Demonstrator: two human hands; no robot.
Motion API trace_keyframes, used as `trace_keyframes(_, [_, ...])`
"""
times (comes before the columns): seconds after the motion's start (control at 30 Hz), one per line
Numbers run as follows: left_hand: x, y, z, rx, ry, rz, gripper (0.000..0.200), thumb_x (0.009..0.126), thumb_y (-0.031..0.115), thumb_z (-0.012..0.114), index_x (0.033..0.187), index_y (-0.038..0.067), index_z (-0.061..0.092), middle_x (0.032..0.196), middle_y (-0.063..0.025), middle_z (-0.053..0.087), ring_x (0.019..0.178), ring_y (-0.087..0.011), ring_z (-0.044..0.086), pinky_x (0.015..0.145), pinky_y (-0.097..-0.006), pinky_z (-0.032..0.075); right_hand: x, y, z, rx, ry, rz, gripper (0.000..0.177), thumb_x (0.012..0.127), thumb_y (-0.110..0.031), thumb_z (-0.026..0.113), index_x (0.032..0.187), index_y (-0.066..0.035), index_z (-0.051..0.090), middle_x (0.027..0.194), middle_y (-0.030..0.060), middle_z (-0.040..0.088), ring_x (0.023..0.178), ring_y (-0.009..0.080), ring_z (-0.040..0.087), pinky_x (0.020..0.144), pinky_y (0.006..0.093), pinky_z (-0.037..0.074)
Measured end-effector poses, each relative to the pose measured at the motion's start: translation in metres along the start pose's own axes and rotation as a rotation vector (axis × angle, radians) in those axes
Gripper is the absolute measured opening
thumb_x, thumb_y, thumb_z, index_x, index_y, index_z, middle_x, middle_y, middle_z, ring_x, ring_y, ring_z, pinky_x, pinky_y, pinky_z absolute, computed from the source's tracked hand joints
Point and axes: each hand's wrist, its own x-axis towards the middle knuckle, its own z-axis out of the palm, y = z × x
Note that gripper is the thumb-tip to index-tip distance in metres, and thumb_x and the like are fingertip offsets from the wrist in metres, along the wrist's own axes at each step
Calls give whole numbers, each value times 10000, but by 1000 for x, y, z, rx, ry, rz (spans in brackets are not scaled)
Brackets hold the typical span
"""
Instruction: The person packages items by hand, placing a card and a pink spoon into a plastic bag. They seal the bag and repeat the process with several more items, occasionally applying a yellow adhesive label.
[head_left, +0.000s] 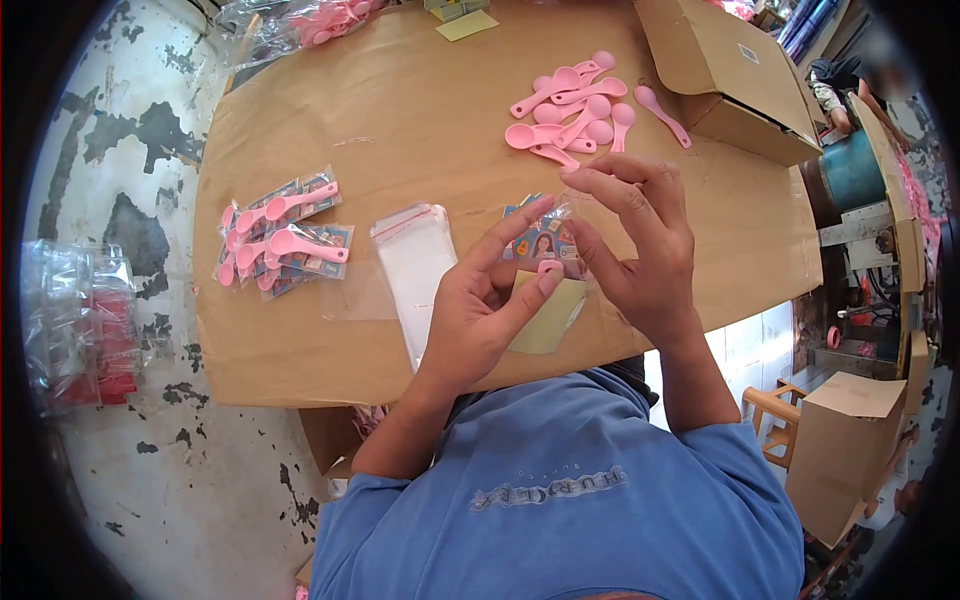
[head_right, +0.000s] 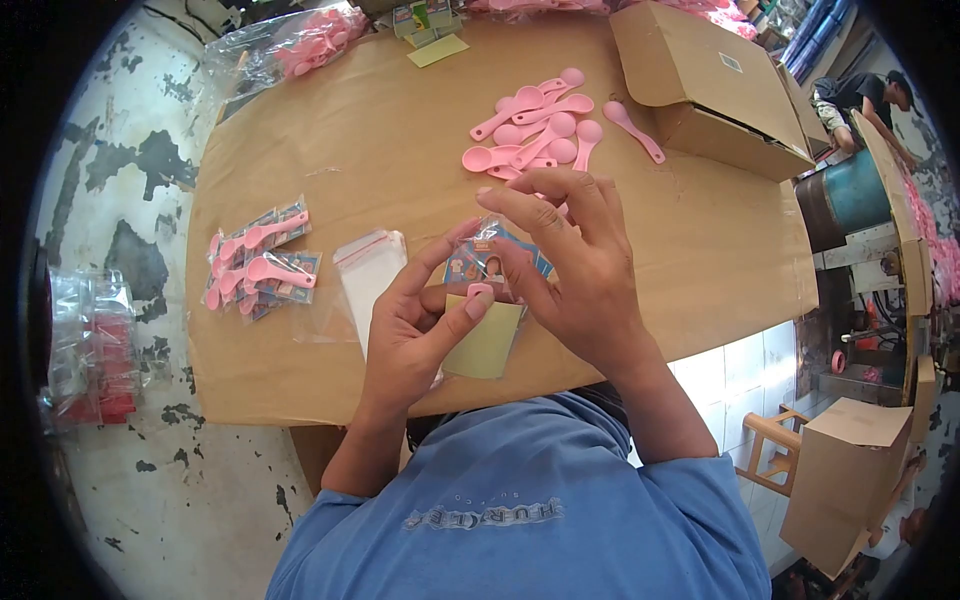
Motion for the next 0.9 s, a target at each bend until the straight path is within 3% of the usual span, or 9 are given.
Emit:
trace_keyframes(0.1, [0,-3,-5,46,-13,-10,614,1041,35,653,1595,-22,396,1122,-178,783,1142,-192,722,986,-302,541,5,3,-3,-60,-29,-84,347,809,-49,812,1143,-143,797,1179,45,684,1051,269,603,836,395,528])
trace_keyframes(0.27, [-2,-6,-5,121,-33,-16,576,1041,17,642,1576,-19,431,1117,-163,785,1141,-197,724,966,-294,545,9,5,-11,-88,-73,-170,213,818,-68,819,1026,-82,779,1146,45,702,1073,269,616,851,409,534])
trace_keyframes(0.37, [-3,-4,-3,191,-54,-25,555,1038,6,637,1562,-16,453,1101,-145,787,1137,-194,726,943,-289,548,11,14,-14,64,-143,-97,174,843,-56,802,1011,-69,760,1122,66,706,986,282,642,829,407,540])
trace_keyframes(0.47, [-3,-2,-6,246,-106,-44,530,1054,57,632,1562,38,481,1083,-117,798,1086,-124,692,907,-253,513,9,19,-23,252,-317,108,119,899,-50,772,1016,-44,750,1081,71,710,888,252,668,791,371,541])
trace_keyframes(0.57, [-2,2,-8,292,-150,-103,527,1034,30,649,1537,16,492,1169,-138,773,1094,-160,718,891,-261,530,9,20,-29,419,-386,281,130,956,-56,739,1080,-22,727,1019,68,710,845,181,685,761,318,539])
trace_keyframes(0.67, [0,3,-7,241,-170,-160,532,1020,14,664,1522,-8,491,1198,-170,763,1082,-193,746,874,-271,551,7,22,-29,898,-325,616,169,985,-64,724,1143,-9,701,999,62,711,877,115,679,743,284,532])
trace_keyframes(0.77, [0,2,0,180,-156,-151,556,1018,29,672,1537,-5,476,1114,-189,782,1045,-189,752,865,-271,556,5,24,-28,975,-301,661,212,991,-86,729,1184,-13,681,1018,63,710,897,106,678,730,269,528])
trace_keyframes(0.9, [1,3,0,93,-169,-173,628,1039,60,665,1612,34,409,1123,-133,794,1159,-116,663,982,-265,487,0,20,-28,389,-94,315,233,934,-109,785,1139,-38,703,1009,62,695,869,155,654,734,276,517])
